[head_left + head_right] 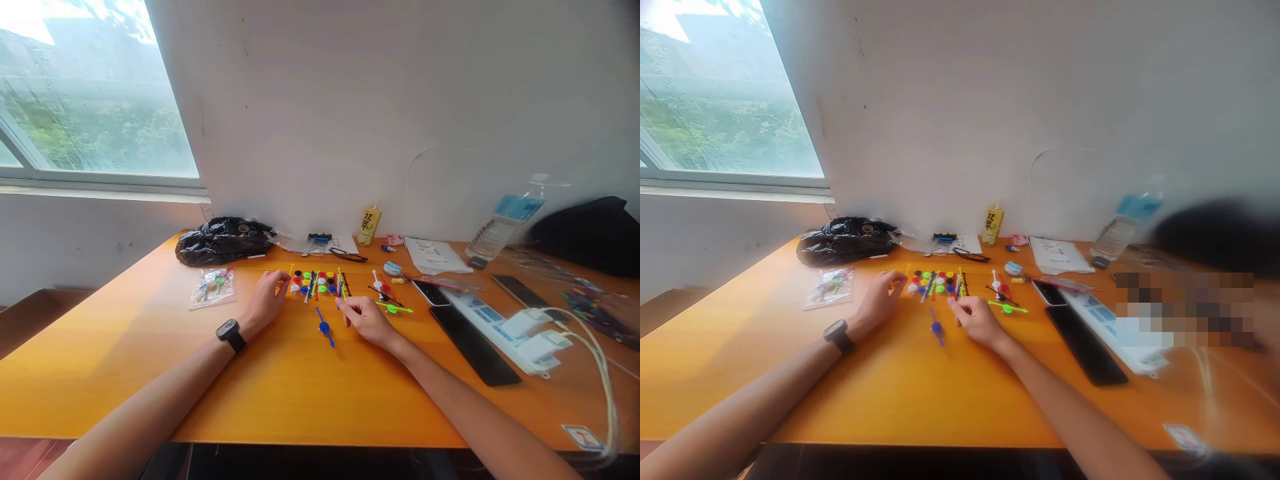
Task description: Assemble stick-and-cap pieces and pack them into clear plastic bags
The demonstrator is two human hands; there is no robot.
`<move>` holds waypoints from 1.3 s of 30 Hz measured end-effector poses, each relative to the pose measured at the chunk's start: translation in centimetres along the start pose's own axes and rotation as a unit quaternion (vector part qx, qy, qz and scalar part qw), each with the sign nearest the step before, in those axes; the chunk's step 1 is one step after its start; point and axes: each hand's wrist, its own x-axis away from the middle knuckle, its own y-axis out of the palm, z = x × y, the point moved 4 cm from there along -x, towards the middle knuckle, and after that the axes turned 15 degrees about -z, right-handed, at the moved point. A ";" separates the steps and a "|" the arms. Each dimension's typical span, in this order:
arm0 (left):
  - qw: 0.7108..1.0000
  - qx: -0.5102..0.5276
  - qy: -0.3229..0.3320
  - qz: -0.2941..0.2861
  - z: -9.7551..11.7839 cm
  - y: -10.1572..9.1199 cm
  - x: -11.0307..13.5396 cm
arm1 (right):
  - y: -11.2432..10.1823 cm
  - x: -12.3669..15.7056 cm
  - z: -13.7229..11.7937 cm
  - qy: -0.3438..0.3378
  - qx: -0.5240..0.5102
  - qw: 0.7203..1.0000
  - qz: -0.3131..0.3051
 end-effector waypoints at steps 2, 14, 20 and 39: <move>1.000 -0.003 0.020 -0.002 0.7 0.2 0.2 | 0.0 0.0 -0.1 -0.002 -0.002 1.000 0.003; 0.987 -0.007 0.162 0.024 5.2 0.3 1.5 | 1.1 1.6 -3.7 -0.166 0.139 0.974 -0.063; 0.985 0.014 0.173 -0.020 6.3 0.4 2.1 | 1.0 1.3 -3.1 -0.142 0.161 0.975 -0.064; 0.966 0.032 0.189 -0.175 7.1 2.2 2.7 | -7.1 0.2 5.6 0.076 0.369 0.918 0.121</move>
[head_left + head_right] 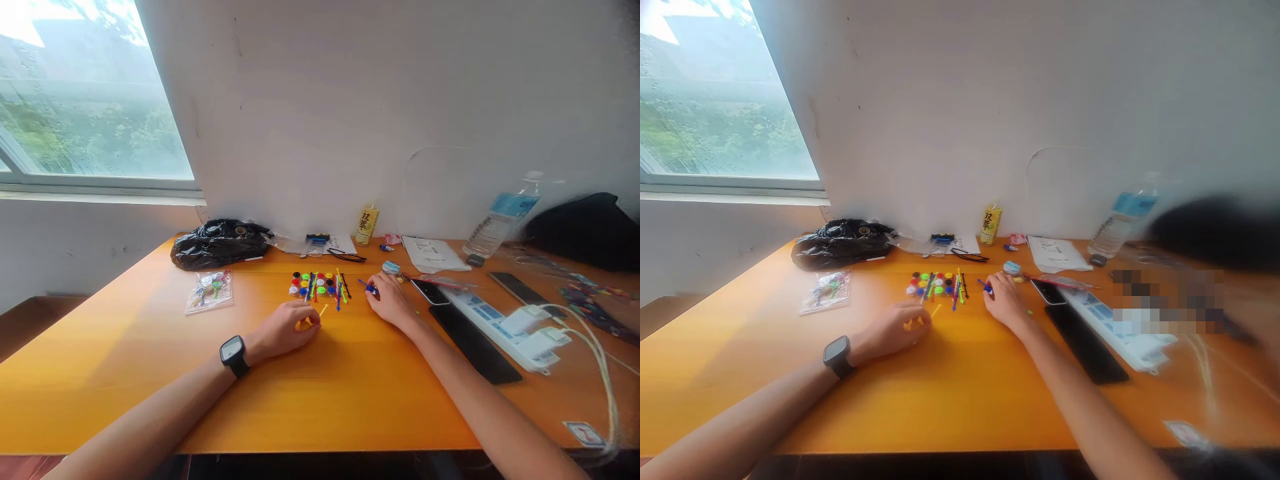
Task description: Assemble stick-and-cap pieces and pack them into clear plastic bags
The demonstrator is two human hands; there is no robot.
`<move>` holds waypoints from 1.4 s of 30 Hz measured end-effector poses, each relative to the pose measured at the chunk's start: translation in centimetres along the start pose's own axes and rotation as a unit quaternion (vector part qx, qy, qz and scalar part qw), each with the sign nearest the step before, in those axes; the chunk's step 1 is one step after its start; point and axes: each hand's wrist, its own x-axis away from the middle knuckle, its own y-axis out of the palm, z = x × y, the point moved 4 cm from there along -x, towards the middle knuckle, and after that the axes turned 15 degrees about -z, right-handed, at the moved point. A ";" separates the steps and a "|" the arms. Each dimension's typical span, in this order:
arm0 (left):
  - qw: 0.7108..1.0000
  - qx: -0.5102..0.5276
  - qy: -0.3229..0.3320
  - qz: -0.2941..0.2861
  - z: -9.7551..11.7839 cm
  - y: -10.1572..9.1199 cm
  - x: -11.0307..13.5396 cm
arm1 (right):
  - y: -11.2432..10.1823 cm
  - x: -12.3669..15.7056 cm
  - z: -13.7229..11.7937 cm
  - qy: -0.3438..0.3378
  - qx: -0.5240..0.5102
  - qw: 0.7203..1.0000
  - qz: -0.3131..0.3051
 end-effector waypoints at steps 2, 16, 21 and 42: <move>1.000 0.004 -0.001 -0.023 -0.3 0.6 -0.1 | 0.2 0.0 0.5 0.006 0.013 1.000 0.004; 0.996 0.043 -0.004 -0.076 -0.4 0.0 0.3 | -1.6 2.4 -8.4 -0.205 -0.158 0.965 -0.044; 0.999 0.026 -0.021 -0.032 -1.4 0.5 0.1 | -0.4 3.4 -11.0 -0.262 -0.212 0.931 -0.138; 0.992 0.099 0.006 -0.072 0.1 -0.3 0.1 | -0.7 4.4 -11.6 -0.238 -0.239 0.919 -0.206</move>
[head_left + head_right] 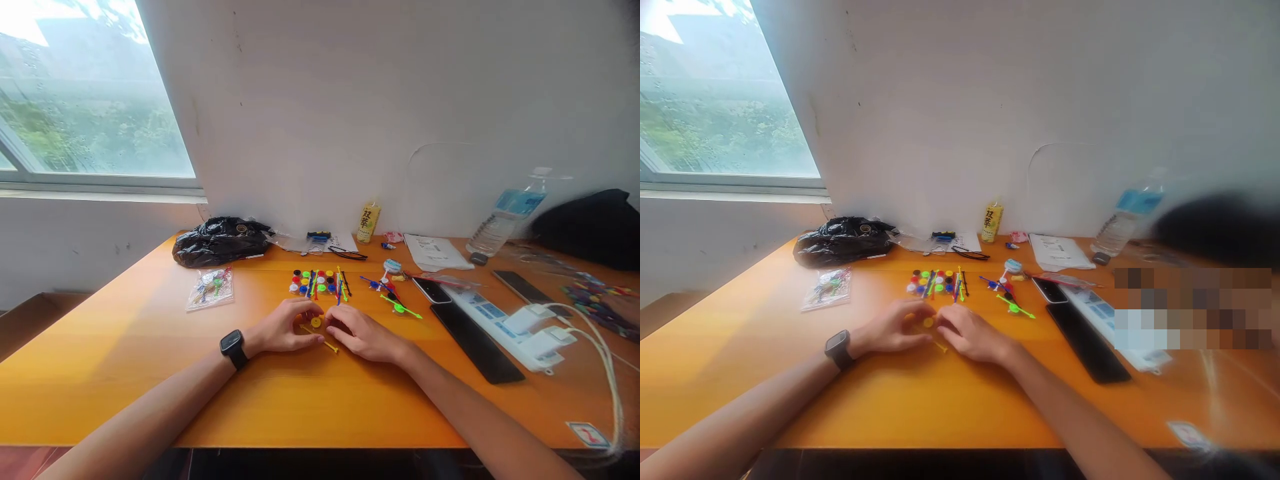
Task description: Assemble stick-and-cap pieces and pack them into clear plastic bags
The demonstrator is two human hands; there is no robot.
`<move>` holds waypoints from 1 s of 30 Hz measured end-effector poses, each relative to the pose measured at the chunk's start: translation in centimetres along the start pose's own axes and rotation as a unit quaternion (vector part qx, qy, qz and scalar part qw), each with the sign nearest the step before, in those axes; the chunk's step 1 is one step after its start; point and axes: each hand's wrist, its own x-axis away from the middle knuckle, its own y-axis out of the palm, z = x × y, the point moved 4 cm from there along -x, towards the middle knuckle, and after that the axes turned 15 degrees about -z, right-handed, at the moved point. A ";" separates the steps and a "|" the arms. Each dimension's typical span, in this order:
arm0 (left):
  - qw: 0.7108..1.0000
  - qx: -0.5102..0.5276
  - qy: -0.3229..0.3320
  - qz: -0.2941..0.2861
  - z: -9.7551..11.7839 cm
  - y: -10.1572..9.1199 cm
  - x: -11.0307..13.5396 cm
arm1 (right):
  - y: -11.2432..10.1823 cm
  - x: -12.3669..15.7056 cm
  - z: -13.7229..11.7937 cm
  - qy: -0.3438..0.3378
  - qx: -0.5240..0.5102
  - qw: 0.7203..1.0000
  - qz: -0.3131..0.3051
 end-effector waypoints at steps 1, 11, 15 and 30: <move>1.000 -0.002 0.003 -0.005 0.1 0.0 0.0 | 0.0 0.0 -0.1 -0.007 0.005 1.000 -0.005; 0.999 -0.030 0.025 -0.018 0.1 0.2 -0.1 | 0.2 -0.1 -0.3 -0.024 0.026 0.999 -0.025; 1.000 -0.019 0.006 -0.013 -0.4 0.4 0.0 | 0.2 -0.2 0.0 -0.024 0.020 0.999 -0.021; 0.999 -0.037 0.009 0.018 -0.7 0.3 0.0 | 0.0 0.0 0.4 0.027 -0.057 0.998 0.029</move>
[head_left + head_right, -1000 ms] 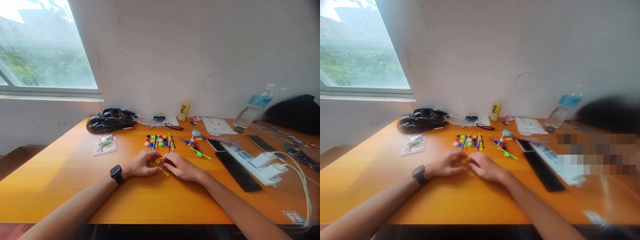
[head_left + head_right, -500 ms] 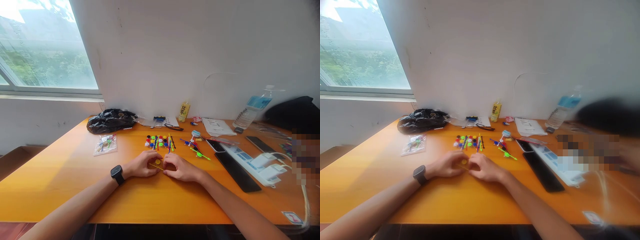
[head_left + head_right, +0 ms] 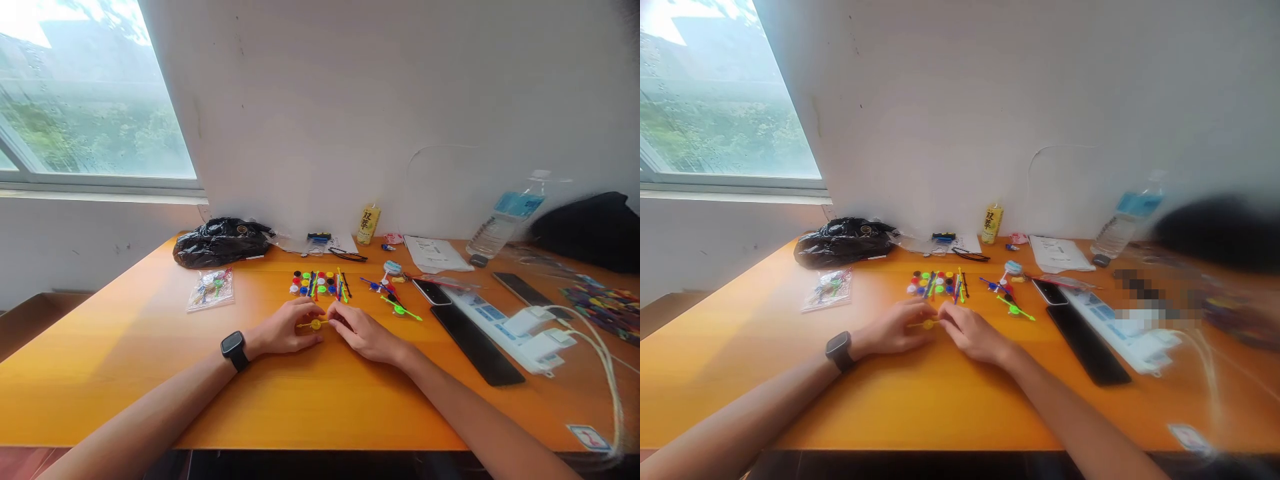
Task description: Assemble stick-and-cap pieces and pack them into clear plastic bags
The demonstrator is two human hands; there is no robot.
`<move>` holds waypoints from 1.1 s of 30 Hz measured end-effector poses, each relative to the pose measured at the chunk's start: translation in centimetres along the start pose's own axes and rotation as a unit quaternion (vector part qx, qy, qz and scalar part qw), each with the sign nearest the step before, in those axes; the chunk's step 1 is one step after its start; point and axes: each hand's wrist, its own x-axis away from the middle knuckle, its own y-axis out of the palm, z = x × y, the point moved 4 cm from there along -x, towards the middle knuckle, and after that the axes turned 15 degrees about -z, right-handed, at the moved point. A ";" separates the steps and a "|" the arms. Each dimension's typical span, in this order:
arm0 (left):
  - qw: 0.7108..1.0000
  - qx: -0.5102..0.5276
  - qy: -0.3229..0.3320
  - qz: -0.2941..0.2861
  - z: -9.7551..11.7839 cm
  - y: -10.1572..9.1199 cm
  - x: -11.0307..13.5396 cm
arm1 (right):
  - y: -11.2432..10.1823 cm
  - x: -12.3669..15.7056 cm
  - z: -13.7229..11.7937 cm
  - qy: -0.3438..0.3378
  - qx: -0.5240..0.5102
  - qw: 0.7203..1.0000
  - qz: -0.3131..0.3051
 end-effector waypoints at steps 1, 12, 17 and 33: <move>1.000 -0.009 -0.004 0.007 -0.2 0.1 0.0 | 0.0 0.0 0.0 -0.003 -0.004 1.000 0.007; 0.999 -0.024 -0.029 0.018 -1.7 0.8 -0.2 | 0.2 -0.2 0.4 -0.012 0.060 0.997 0.039; 0.999 -0.039 -0.028 0.019 -1.4 0.7 -0.3 | 0.2 -0.3 0.8 -0.002 0.057 0.998 0.041; 0.999 -0.023 -0.043 0.008 -0.3 0.1 -0.4 | 0.0 -0.3 0.8 0.009 0.055 0.998 0.017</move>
